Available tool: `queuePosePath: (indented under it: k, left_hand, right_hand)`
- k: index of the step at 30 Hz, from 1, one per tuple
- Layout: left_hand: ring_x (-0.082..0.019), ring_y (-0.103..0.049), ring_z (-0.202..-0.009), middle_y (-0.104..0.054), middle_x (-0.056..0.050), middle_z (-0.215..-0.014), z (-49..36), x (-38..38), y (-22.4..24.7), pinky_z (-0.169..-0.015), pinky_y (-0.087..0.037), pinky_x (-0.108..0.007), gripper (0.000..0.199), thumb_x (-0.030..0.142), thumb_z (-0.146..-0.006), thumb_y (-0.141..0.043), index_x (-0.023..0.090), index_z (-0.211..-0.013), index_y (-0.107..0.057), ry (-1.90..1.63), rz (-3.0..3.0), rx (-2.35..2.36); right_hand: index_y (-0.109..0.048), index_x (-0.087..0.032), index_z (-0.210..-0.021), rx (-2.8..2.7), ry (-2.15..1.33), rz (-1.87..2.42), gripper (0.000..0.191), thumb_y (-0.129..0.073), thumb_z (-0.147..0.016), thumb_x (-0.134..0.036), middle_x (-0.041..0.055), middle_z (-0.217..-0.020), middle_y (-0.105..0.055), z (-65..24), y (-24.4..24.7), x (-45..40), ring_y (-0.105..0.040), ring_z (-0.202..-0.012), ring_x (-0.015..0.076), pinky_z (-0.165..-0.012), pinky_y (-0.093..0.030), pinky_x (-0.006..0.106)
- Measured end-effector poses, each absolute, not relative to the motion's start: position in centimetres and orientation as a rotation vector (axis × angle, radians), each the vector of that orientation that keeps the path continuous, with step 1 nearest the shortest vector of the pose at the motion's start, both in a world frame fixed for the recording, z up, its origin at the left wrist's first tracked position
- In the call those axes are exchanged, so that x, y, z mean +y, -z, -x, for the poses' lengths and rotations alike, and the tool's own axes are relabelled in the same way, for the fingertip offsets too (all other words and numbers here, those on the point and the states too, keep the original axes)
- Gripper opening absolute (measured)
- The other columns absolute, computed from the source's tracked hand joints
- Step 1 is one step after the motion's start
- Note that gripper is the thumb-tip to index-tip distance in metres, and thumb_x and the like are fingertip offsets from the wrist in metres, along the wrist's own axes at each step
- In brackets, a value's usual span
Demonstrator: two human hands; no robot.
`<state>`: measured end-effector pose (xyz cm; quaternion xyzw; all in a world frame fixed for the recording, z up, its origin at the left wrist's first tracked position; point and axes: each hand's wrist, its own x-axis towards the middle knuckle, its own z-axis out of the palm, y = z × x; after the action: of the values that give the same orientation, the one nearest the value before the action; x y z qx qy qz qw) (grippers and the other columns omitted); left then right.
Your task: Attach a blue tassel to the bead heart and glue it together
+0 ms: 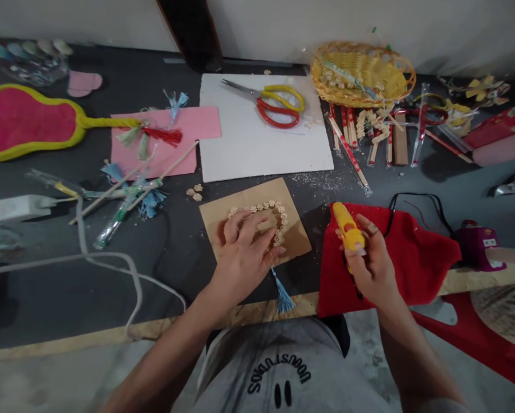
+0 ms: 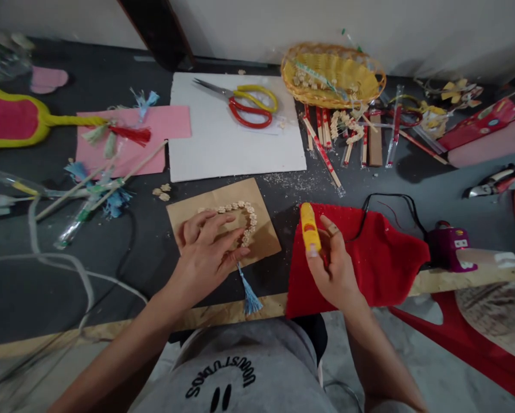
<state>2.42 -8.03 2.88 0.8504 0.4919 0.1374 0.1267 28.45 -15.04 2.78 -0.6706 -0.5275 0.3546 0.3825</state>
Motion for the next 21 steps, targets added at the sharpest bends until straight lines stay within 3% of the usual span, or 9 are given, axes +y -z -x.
queuePosePath:
  k: [6, 12, 18, 21]
  left_hand:
    - [-0.037, -0.049, -0.131, -0.065, -0.009, -0.132, -2.6, -7.9, -3.0, -0.108, -0.035, -0.061, 0.024, 0.039, -0.098, -0.057, 0.026, -0.111, -0.072, -0.408, -2.465, 1.446]
    - [-0.04, -0.048, -0.131, -0.064, -0.01, -0.134, -2.7, -8.0, -3.3, -0.107, -0.036, -0.064, 0.025, 0.043, -0.093, -0.065, 0.024, -0.108, -0.071, -0.453, -2.461, 1.546]
    - [-0.033, -0.052, -0.128, -0.071, -0.005, -0.114, -1.2, -8.8, -3.9, -0.11, -0.033, -0.06, 0.013, 0.027, -0.097, -0.06, 0.027, -0.103, -0.071, -0.546, -2.459, 1.54]
    - [-0.033, -0.052, -0.128, -0.071, -0.005, -0.112, -1.5, -8.9, -3.9, -0.111, -0.032, -0.058, 0.012, 0.031, -0.097, -0.061, 0.026, -0.101, -0.07, -0.515, -2.484, 1.604]
  right_hand:
    - [-0.039, -0.031, -0.15, -1.138, -1.266, 1.541, 0.076, -0.077, -0.085, -0.042, 0.0093, -0.113, -0.074, -27.6, -3.6, -14.4, -0.074, -0.098, 0.0233, -0.075, -0.064, 0.034]
    - [-0.051, -0.03, -0.142, -1.164, -1.357, 1.401, 0.046, -0.058, -0.099, -0.044, 0.0087, -0.118, -0.073, -27.5, -3.3, -14.4, -0.073, -0.099, 0.0206, -0.081, -0.063, 0.035]
    - [-0.045, -0.029, -0.146, -1.116, -1.36, 1.305, 0.048, -0.055, -0.101, -0.041, 0.0068, -0.11, -0.074, -28.1, -3.0, -13.8, -0.071, -0.093, 0.0186, -0.075, -0.062, 0.033]
    - [-0.043, -0.029, -0.148, -1.108, -1.352, 1.252, 0.05, -0.055, -0.101, -0.041, 0.0062, -0.107, -0.073, -28.0, -3.0, -13.1, -0.071, -0.088, 0.0182, -0.072, -0.061, 0.034]
